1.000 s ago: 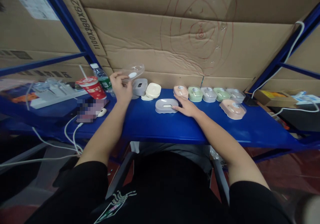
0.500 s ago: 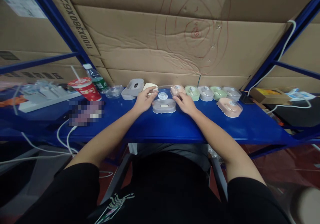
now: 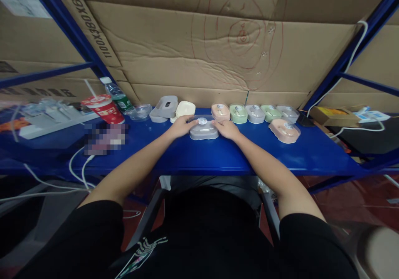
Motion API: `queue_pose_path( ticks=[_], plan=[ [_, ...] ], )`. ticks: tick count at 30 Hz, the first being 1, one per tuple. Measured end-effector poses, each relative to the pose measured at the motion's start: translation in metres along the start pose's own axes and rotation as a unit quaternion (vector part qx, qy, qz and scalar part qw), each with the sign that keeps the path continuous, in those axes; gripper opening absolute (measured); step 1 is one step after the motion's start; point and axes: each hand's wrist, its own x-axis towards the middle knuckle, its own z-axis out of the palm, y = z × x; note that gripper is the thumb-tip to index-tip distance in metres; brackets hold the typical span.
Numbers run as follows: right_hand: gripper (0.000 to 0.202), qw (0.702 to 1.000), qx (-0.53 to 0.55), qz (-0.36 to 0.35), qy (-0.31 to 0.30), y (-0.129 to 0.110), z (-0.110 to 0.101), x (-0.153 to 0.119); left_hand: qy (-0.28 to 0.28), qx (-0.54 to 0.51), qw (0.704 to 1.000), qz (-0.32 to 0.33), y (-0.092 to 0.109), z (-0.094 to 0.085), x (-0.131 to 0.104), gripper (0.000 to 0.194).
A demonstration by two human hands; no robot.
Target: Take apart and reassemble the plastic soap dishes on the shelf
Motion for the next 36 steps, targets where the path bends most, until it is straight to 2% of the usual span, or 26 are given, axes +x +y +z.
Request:
queue_pose_path(
  ticks=[4, 6, 10, 16, 22, 27, 32, 34, 36],
  plan=[
    [0.073, 1.0, -0.006, 0.006, -0.01, 0.0, -0.002, 0.0, -0.075, -0.028, 0.994, -0.076, 0.004, -0.002, -0.004, 0.042],
    [0.073, 1.0, -0.007, -0.001, -0.016, 0.001, -0.003, 0.0, -0.088, -0.063, 0.988, -0.11, 0.006, -0.002, -0.005, 0.041],
    [0.07, 0.999, 0.008, -0.026, -0.033, 0.003, -0.005, 0.0, -0.089, -0.091, 0.983, -0.13, 0.007, -0.001, -0.004, 0.036],
    [0.066, 0.998, 0.031, -0.03, -0.04, 0.004, -0.006, 0.0, -0.077, -0.042, 0.993, -0.076, -0.001, 0.004, -0.003, 0.036],
    [0.065, 0.998, 0.053, -0.013, -0.044, 0.006, -0.005, 0.001, -0.04, 0.005, 0.999, -0.005, -0.007, 0.008, -0.003, 0.052],
    [0.063, 0.996, 0.068, -0.031, -0.053, 0.009, -0.006, 0.002, -0.039, 0.041, 0.998, 0.027, -0.007, 0.008, -0.003, 0.053],
    [0.058, 0.993, 0.084, -0.017, -0.08, 0.008, -0.01, -0.001, -0.044, 0.064, 0.996, 0.04, -0.007, 0.008, -0.002, 0.055],
    [0.054, 0.998, 0.048, -0.03, -0.034, 0.007, -0.012, -0.003, -0.042, 0.065, 0.996, 0.036, -0.007, 0.008, -0.002, 0.055],
    [0.042, 0.995, -0.002, -0.085, 0.059, 0.004, -0.014, -0.006, -0.028, 0.059, 0.997, 0.028, -0.007, 0.009, -0.002, 0.055]
  ],
)
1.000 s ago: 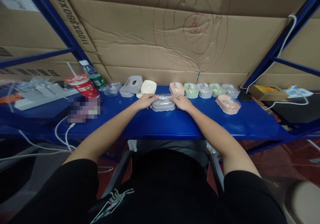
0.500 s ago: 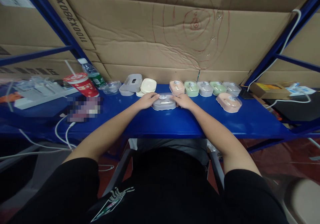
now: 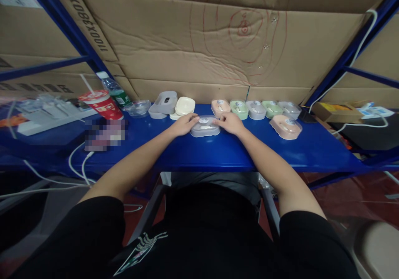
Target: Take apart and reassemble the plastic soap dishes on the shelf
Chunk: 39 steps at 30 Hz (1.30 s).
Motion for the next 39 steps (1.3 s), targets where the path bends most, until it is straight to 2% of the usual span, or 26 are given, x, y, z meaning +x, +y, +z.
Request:
queue_pose_path(
  ticks=[2, 3, 5, 8, 11, 15, 17, 19, 21, 23, 26, 34, 39],
  plan=[
    [0.038, 0.993, -0.036, -0.097, 0.063, -0.004, -0.002, -0.003, 0.0, -0.026, 0.999, -0.019, 0.002, 0.001, 0.0, 0.054],
    [0.042, 0.986, -0.044, -0.149, 0.064, -0.007, -0.002, -0.004, -0.01, -0.047, 0.998, -0.032, 0.003, 0.001, -0.001, 0.054],
    [0.05, 0.971, -0.053, -0.233, 0.017, -0.012, -0.003, -0.007, -0.039, -0.09, 0.993, -0.06, 0.005, 0.001, -0.001, 0.056],
    [0.052, 0.952, -0.09, -0.286, -0.06, -0.018, -0.008, -0.012, -0.031, -0.112, 0.991, -0.061, 0.006, -0.001, -0.002, 0.057],
    [0.054, 0.95, -0.173, -0.253, -0.061, -0.02, -0.02, -0.016, 0.015, -0.049, 0.999, 0.003, 0.001, -0.007, -0.002, 0.054],
    [0.06, 0.952, -0.268, -0.143, 0.04, -0.021, -0.037, -0.019, 0.043, 0.053, 0.995, 0.067, -0.006, -0.015, -0.002, 0.047],
    [0.055, 0.954, -0.258, -0.138, 0.07, -0.023, -0.039, -0.02, 0.047, 0.065, 0.994, 0.067, -0.008, -0.018, -0.001, 0.045],
    [0.048, 0.959, -0.217, -0.18, 0.038, -0.027, -0.034, -0.021, 0.062, 0.07, 0.994, 0.062, -0.01, -0.019, -0.001, 0.044],
    [0.044, 0.959, -0.167, -0.228, -0.028, -0.032, -0.025, -0.023, 0.083, 0.078, 0.992, 0.053, -0.012, -0.021, -0.001, 0.044],
    [0.043, 0.957, -0.14, -0.243, -0.077, -0.035, -0.018, -0.025, 0.097, 0.094, 0.99, 0.033, -0.015, -0.024, -0.001, 0.045],
    [0.044, 0.961, -0.16, -0.206, -0.089, -0.032, -0.012, -0.024, 0.093, 0.122, 0.988, 0.006, -0.021, -0.028, -0.001, 0.048],
    [0.039, 0.966, -0.237, -0.078, -0.062, -0.013, -0.017, -0.018, 0.037, 0.166, 0.985, 0.017, -0.034, -0.027, 0.004, 0.056],
    [0.042, 0.963, -0.26, -0.028, -0.072, 0.01, -0.034, -0.011, 0.03, 0.187, 0.982, 0.015, -0.034, -0.028, 0.005, 0.054]
  ],
)
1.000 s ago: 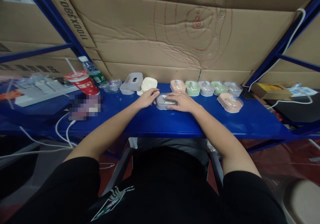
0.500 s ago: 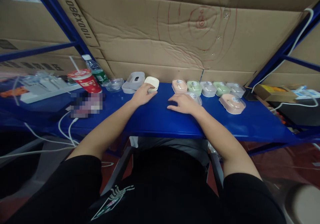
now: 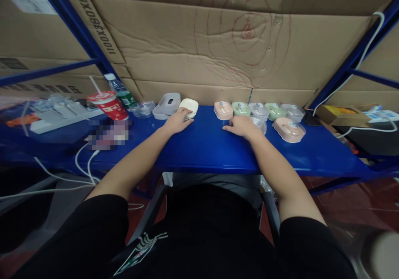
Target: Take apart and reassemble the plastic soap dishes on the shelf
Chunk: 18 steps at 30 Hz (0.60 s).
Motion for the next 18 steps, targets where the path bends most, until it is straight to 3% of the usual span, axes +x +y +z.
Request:
queue_pose_path(
  ticks=[5, 8, 12, 18],
  plan=[
    [0.038, 0.999, 0.019, 0.036, 0.003, 0.047, -0.01, 0.001, 0.002, 0.029, 0.999, -0.029, 0.001, -0.003, -0.001, 0.052],
    [0.04, 0.997, 0.015, 0.07, 0.02, 0.059, -0.015, -0.002, 0.003, 0.044, 0.998, -0.036, 0.002, -0.004, -0.001, 0.046],
    [0.032, 0.996, 0.063, 0.029, 0.051, 0.041, -0.013, -0.003, -0.007, 0.062, 0.997, -0.053, 0.007, -0.007, -0.002, 0.038],
    [0.033, 0.989, 0.125, -0.074, -0.007, -0.007, 0.007, 0.004, -0.001, 0.078, 0.994, -0.074, 0.013, -0.012, -0.005, 0.03]
  ],
)
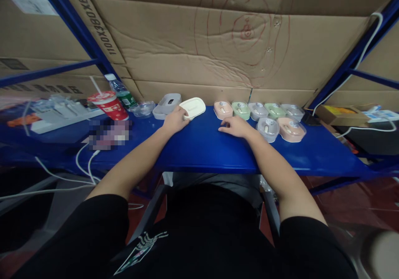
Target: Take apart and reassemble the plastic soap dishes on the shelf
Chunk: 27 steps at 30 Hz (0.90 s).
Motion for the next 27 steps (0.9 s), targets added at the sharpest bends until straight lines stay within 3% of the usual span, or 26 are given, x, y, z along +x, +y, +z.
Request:
queue_pose_path(
  ticks=[3, 11, 23, 27],
  plan=[
    [0.033, 1.0, 0.014, -0.005, -0.023, 0.001, 0.009, 0.005, 0.009, -0.005, 1.0, 0.0, 0.0, 0.0, 0.0, 0.027],
    [0.032, 0.999, 0.008, 0.05, 0.014, 0.032, 0.006, 0.004, 0.034, -0.031, 0.999, 0.005, -0.001, 0.004, 0.002, 0.021],
    [0.034, 0.999, 0.018, 0.035, 0.001, 0.022, 0.008, 0.005, 0.129, -0.114, 0.984, 0.052, -0.007, 0.017, 0.009, 0.021],
    [0.04, 0.999, 0.022, 0.032, 0.007, 0.024, 0.008, 0.004, 0.155, -0.149, 0.97, 0.115, -0.003, 0.013, 0.005, 0.02]
  ],
)
